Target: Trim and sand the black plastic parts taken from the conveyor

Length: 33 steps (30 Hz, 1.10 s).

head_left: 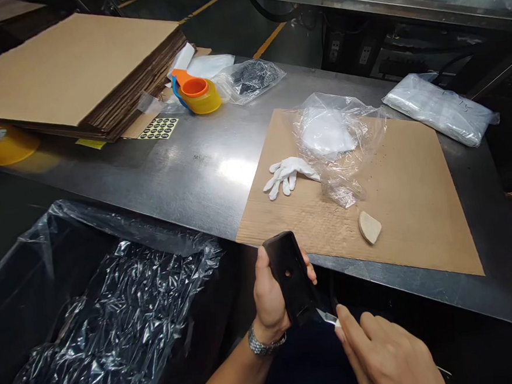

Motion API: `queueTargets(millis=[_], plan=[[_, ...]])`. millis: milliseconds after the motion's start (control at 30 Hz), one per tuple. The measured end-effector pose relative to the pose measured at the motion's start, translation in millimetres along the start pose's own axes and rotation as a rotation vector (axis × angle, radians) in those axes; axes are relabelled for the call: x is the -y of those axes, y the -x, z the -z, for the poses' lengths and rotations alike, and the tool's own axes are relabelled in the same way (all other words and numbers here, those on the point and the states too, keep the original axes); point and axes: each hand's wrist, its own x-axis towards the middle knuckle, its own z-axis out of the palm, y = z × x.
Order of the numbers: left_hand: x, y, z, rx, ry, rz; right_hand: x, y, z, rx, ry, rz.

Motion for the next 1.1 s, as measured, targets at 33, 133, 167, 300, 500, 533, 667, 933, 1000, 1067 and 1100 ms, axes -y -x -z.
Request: queueTargets(millis=[33, 133, 167, 300, 500, 533, 667, 933, 1000, 1067, 1100], plan=[[0.2, -0.1, 0.2, 0.001, -0.002, 0.005, 0.1, 0.5, -0.3, -0.005, 0.008, 0.001], [1.0, -0.2, 1.0, 0.005, -0.017, 0.013, 0.3, 2.0, -1.6, -0.009, 0.036, -0.001], [1.2, -0.3, 1.2, 0.004, -0.019, 0.014, 0.4, 2.2, -2.1, -0.012, 0.043, -0.003], [0.2, -1.2, 0.6, -0.03, -0.034, 0.057, -0.2, 0.3, -3.7, -0.039, 0.061, 0.006], [-3.3, -5.0, -0.5, -0.066, -0.111, 0.141, -3.8, -7.9, 0.1, -0.08, -0.1, 0.001], [-3.4, -5.2, -0.3, -0.064, -0.117, 0.15, -4.1, -8.7, 0.9, -0.076, -0.114, -0.014], [-3.7, -4.6, -0.1, -0.061, -0.138, 0.161, -3.3, -8.7, 1.0, -0.019, -0.122, -0.041], [-5.3, -3.4, -2.6, -0.067, -0.158, 0.15, -0.5, -7.2, -3.5, 0.046, -0.087, -0.03], [-5.0, -3.4, -2.8, -0.071, -0.17, 0.145, 0.6, -8.0, -3.2, 0.031, -0.067, -0.031], [-4.7, -3.5, -3.0, -0.078, -0.185, 0.138, 1.8, -8.2, -3.3, 0.019, -0.043, -0.035], [-4.5, -3.6, -3.2, -0.08, -0.192, 0.134, 2.4, -7.8, -3.8, 0.017, -0.034, -0.037]])
